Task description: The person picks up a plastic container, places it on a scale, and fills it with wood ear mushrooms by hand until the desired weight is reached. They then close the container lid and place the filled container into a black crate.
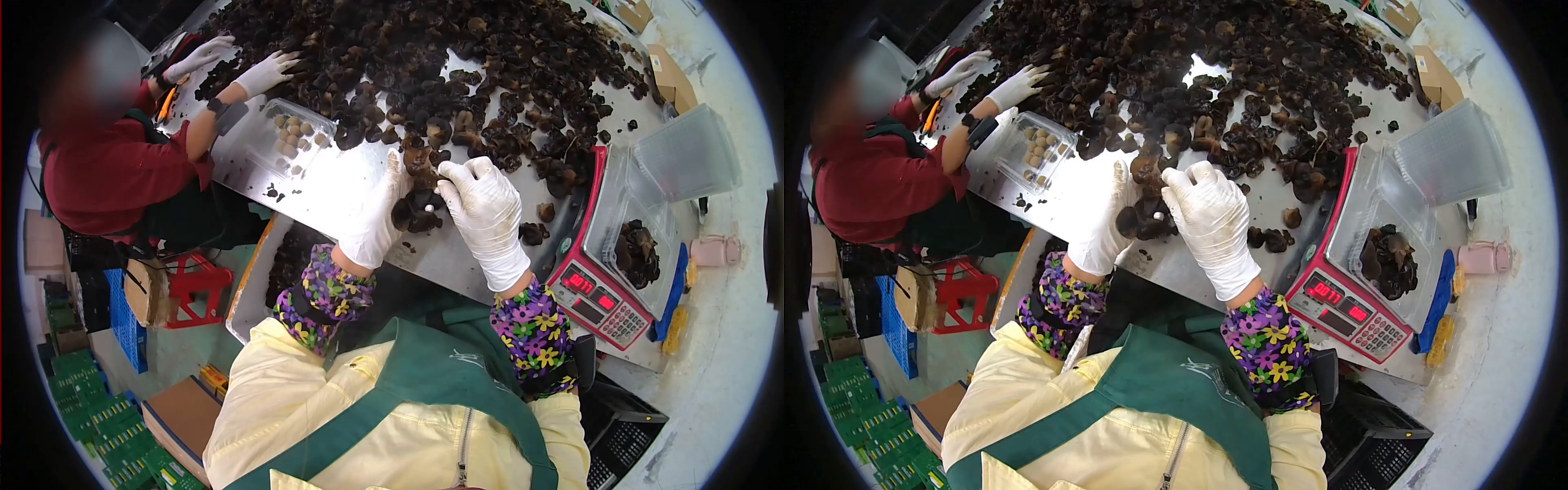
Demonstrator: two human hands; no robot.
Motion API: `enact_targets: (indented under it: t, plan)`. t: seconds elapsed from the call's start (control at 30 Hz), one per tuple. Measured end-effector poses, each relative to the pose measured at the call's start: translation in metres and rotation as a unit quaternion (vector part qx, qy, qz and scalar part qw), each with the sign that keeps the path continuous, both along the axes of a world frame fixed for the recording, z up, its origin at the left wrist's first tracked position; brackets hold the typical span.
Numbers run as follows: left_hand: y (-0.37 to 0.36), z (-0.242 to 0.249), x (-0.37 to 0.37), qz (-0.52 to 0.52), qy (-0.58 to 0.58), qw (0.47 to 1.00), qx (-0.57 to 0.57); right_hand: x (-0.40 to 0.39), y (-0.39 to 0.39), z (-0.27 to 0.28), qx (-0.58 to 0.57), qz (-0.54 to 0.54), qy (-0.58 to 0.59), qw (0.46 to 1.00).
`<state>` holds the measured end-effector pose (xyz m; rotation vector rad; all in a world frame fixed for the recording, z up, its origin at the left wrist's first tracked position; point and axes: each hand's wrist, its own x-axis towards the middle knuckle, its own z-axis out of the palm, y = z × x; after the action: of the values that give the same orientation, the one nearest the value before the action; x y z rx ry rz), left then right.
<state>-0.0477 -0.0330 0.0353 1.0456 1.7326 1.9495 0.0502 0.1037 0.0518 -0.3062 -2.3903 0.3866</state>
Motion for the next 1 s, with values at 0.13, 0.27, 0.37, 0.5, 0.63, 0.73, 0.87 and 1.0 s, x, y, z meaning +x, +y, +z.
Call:
enact_targets:
  t: [0.13,0.27,0.37,0.5,0.63,0.73,0.87,1.0]
  plan:
    - [0.001,-0.012,0.003,-0.007,-0.029,0.999,-0.017,-0.001,-0.001,0.001,0.017,0.006,-0.023,1.000]
    - [0.012,0.017,0.007,-0.069,-0.325,0.943,-0.038,-0.001,-0.001,-0.006,-0.063,-0.018,-0.041,0.997]
    - [0.018,0.001,0.004,-0.059,-0.384,0.921,-0.021,0.003,0.003,0.000,-0.235,-0.006,-0.004,0.972]
    - [0.014,-0.001,-0.001,-0.132,-0.467,0.874,-0.015,0.011,0.012,0.011,-0.352,0.015,0.059,0.934]
    - [0.000,-0.010,-0.016,0.026,-0.489,0.872,0.006,0.018,0.017,0.018,-0.430,-0.028,0.107,0.896]
    - [-0.043,-0.009,-0.054,-0.003,-0.456,0.890,0.026,0.020,0.016,0.012,-0.422,-0.054,0.107,0.899]
    - [-0.106,-0.011,-0.084,0.011,-0.514,0.849,0.121,0.005,-0.030,-0.002,-0.356,0.040,0.061,0.932]
    - [-0.129,0.015,-0.088,-0.023,-0.547,0.802,0.241,-0.009,-0.107,-0.019,-0.335,0.214,-0.087,0.914]
